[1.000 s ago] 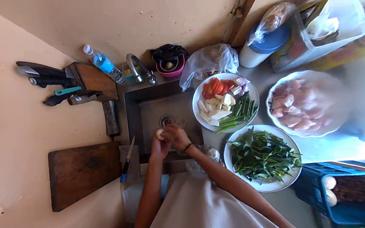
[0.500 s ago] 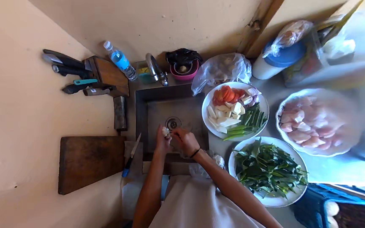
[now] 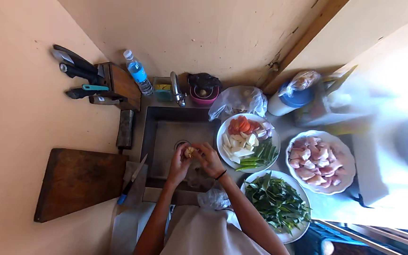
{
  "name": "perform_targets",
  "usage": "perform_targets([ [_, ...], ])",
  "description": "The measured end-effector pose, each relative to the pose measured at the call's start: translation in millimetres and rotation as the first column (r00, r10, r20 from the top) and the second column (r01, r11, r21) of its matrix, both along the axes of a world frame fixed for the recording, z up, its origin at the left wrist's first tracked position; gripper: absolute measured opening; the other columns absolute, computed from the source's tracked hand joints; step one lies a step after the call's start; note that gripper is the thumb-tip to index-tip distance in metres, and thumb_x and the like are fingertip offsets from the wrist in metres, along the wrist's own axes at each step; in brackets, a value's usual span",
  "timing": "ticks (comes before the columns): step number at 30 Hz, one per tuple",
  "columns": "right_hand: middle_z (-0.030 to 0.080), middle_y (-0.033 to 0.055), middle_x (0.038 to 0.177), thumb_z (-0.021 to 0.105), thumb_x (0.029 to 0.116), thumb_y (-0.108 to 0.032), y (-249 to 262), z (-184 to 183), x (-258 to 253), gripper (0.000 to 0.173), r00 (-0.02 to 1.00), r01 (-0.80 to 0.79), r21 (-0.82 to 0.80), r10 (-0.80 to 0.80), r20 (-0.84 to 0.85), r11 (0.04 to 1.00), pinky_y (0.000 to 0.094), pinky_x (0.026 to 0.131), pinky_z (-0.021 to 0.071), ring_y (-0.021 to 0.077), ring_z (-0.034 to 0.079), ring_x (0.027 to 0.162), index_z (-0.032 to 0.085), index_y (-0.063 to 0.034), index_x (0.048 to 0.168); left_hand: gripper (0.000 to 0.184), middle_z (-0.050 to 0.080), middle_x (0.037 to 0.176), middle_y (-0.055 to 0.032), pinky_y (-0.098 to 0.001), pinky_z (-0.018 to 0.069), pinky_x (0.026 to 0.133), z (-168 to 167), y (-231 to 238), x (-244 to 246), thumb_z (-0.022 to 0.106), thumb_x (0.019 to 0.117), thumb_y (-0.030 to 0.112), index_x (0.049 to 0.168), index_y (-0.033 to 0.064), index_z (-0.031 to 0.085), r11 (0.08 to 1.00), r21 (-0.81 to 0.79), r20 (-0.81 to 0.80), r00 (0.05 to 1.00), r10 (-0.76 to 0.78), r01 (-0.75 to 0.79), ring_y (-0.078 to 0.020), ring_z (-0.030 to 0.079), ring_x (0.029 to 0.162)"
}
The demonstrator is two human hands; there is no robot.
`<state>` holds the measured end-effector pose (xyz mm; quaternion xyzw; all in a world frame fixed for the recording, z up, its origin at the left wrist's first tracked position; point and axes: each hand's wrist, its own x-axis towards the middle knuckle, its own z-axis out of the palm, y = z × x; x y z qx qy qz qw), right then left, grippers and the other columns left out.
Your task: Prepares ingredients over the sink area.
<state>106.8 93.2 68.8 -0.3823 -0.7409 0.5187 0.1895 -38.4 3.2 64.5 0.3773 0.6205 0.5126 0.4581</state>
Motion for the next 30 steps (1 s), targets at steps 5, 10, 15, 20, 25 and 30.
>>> perform_targets([
  [5,0.068,0.0203,0.124,0.049,0.1075,-0.032,4,6,7,0.043,0.979,-0.178,0.056,0.171,0.109,0.982,0.0492,0.096,0.0553,0.0322,0.07,0.105,0.06,-0.0057,0.14,0.047,0.064,0.127,-0.0201,-0.0342,0.0563,0.099,10,-2,1,0.066,0.0944,0.004,0.137,-0.0088,0.05,1.0,-0.011,-0.006,1.0,-0.028,0.028,-0.0204,0.066,0.114],
  [10,0.069,0.0249,0.115,0.041,0.1087,-0.019,-12,15,2,0.038,0.971,-0.163,0.134,0.135,0.195,0.978,0.0516,0.09,0.0574,0.0386,0.072,0.101,0.055,0.004,0.135,0.044,0.065,0.126,-0.0176,-0.034,0.0556,0.098,20,-6,2,0.063,0.0962,0.006,0.137,-0.0054,0.051,0.995,-0.055,-0.055,0.995,-0.089,0.086,-0.0188,0.066,0.112],
  [15,0.069,0.0246,0.112,0.043,0.1085,-0.016,-16,14,2,0.036,0.987,-0.121,0.149,0.104,0.119,0.981,0.0505,0.089,0.0582,0.0375,0.072,0.099,0.054,0.0057,0.136,0.045,0.064,0.127,-0.0172,-0.0345,0.0562,0.098,24,-10,4,0.065,0.0955,0.005,0.137,-0.0049,0.052,0.999,-0.031,0.04,0.999,-0.029,0.03,-0.0194,0.066,0.112],
  [20,0.07,0.0242,0.107,0.044,0.1076,-0.015,-20,16,1,0.035,0.982,-0.119,0.171,0.09,0.167,0.978,0.0516,0.084,0.0592,0.0385,0.072,0.095,0.053,0.0064,0.133,0.043,0.067,0.123,-0.0142,-0.0331,0.057,0.097,26,-14,6,0.067,0.093,-0.001,0.135,-0.0039,0.056,0.998,-0.052,0.088,0.996,0.026,-0.022,-0.0169,0.068,0.109],
  [25,0.069,0.0251,0.11,0.046,0.1069,-0.012,-29,9,-1,0.033,0.987,-0.072,0.197,0.04,0.158,0.978,0.0513,0.085,0.0595,0.0394,0.072,0.096,0.054,0.0075,0.132,0.043,0.069,0.122,-0.0116,-0.0329,0.0569,0.096,14,-20,7,0.068,0.0913,-0.003,0.133,-0.0015,0.059,0.997,-0.05,0.138,0.988,0.067,-0.06,-0.0163,0.068,0.107],
  [30,0.068,0.0249,0.111,0.046,0.1069,-0.01,-37,4,-2,0.031,0.992,-0.004,0.172,-0.018,0.124,0.985,0.0514,0.086,0.0589,0.0389,0.071,0.098,0.057,0.0067,0.13,0.043,0.071,0.118,-0.0119,-0.0336,0.0587,0.093,10,-24,13,0.068,0.092,-0.004,0.134,-0.0015,0.059,0.993,-0.068,0.153,0.983,0.102,-0.092,-0.0174,0.07,0.103],
])
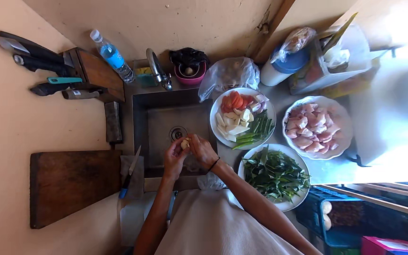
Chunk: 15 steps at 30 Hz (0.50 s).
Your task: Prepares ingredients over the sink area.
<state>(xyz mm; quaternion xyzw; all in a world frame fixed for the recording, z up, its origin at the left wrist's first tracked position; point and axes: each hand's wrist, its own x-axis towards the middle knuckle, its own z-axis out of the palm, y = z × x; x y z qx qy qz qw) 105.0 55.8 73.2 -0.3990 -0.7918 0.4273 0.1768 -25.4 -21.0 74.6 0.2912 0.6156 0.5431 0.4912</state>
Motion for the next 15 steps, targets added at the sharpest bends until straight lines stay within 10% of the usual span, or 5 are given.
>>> perform_targets([
  [9,0.069,0.0231,0.104,0.037,0.1123,-0.019,3,1,22,0.035,0.977,0.082,-0.347,-0.143,-0.156,0.934,0.054,0.071,0.0575,0.0369,0.069,0.083,0.055,-0.0051,0.138,0.049,0.068,0.126,-0.0048,-0.0331,0.0574,0.094,-2,-8,0,0.067,0.0923,-0.003,0.139,0.0067,0.058,1.0,-0.004,0.06,0.998,-0.027,0.028,-0.013,0.067,0.108],
  [12,0.066,0.0065,0.093,0.027,0.1132,-0.034,15,-8,23,0.045,0.896,-0.028,-0.694,-0.29,-0.337,0.72,0.0282,0.058,0.052,0.0121,0.059,0.065,0.059,-0.0113,0.134,0.048,0.069,0.125,-0.0052,-0.0366,0.0573,0.096,1,-7,-7,0.063,0.0925,-0.004,0.139,0.0063,0.058,0.999,0.032,0.17,0.985,0.005,-0.011,-0.0155,0.067,0.11],
  [15,0.067,0.0038,0.089,0.024,0.1126,-0.03,24,2,18,0.043,0.765,-0.145,-0.882,-0.515,-0.388,0.449,0.0259,0.06,0.0532,0.0096,0.059,0.064,0.056,-0.0068,0.13,0.047,0.07,0.12,-0.0086,-0.0384,0.056,0.099,5,-3,-14,0.058,0.0919,-0.007,0.138,-0.001,0.054,0.997,0.06,0.21,0.977,0.032,-0.046,-0.0183,0.068,0.109],
])
